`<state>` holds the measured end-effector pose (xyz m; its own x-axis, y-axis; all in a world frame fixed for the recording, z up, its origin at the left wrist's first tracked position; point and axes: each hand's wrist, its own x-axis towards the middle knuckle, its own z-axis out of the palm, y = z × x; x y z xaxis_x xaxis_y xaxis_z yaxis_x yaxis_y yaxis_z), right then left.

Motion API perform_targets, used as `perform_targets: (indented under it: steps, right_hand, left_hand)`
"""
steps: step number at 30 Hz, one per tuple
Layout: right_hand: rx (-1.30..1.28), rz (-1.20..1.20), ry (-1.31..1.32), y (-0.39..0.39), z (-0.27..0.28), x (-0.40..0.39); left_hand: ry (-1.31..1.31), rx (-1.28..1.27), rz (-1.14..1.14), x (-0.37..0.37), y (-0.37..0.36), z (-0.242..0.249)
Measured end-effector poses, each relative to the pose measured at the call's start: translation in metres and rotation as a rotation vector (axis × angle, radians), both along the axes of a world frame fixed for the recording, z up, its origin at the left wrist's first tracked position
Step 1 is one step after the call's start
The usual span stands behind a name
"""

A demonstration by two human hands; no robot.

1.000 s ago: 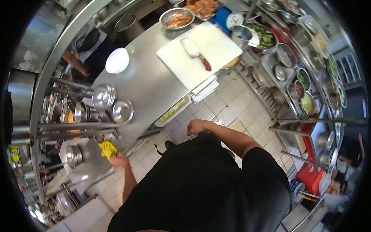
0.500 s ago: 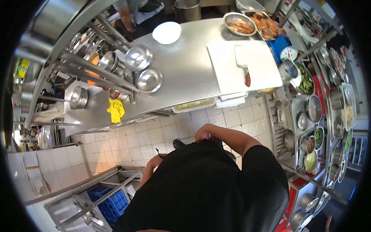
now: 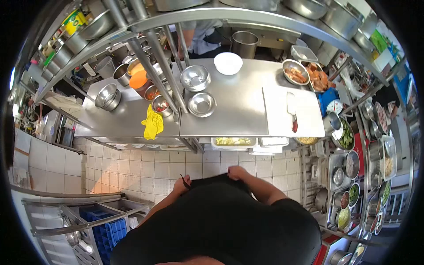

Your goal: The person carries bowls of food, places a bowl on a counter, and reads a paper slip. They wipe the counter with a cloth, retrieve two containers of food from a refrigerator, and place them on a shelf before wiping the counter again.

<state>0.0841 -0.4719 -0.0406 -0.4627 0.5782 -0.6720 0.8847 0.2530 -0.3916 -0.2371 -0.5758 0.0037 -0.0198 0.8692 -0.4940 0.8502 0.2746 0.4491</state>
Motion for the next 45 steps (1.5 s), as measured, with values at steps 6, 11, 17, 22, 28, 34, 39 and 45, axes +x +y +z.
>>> perform_targets:
  steps: [6, 11, 17, 22, 28, 34, 39, 45]
  right_hand:
    - [0.176, 0.142, 0.112, 0.035, 0.162, 0.026]
    - [1.091, 0.044, 0.329, 0.109, 0.386, 0.059]
    - [1.924, 0.059, 0.419, 0.165, 0.547, 0.06]
    - [1.962, -0.25, 0.251, 0.213, 0.521, 0.06]
    - [2.124, -0.567, 0.182, 0.251, 0.516, 0.053]
    - [2.213, -0.612, 0.179, 0.274, 0.511, 0.059]
    - [2.302, -0.611, 0.216, 0.284, 0.508, 0.059]
    - [2.33, -0.578, 0.257, 0.286, 0.508, 0.061]
  left_hand:
    - [-0.058, -0.41, -0.703, -0.041, 0.015, -0.009]
    - [-0.018, -0.204, -0.913, -0.137, 0.071, 0.016]
    - [0.447, -0.054, -0.606, -0.167, 0.182, 0.048]
    - [0.042, 0.315, 0.115, -0.106, 0.18, 0.001]
    - [-0.133, -0.092, -0.332, -0.042, 0.072, -0.085]
    - [0.035, -0.396, -1.007, -0.045, -0.035, -0.162]
    - [0.153, -0.326, -0.829, -0.065, -0.05, -0.123]
    - [0.058, -0.203, -0.392, -0.053, 0.0, 0.007]
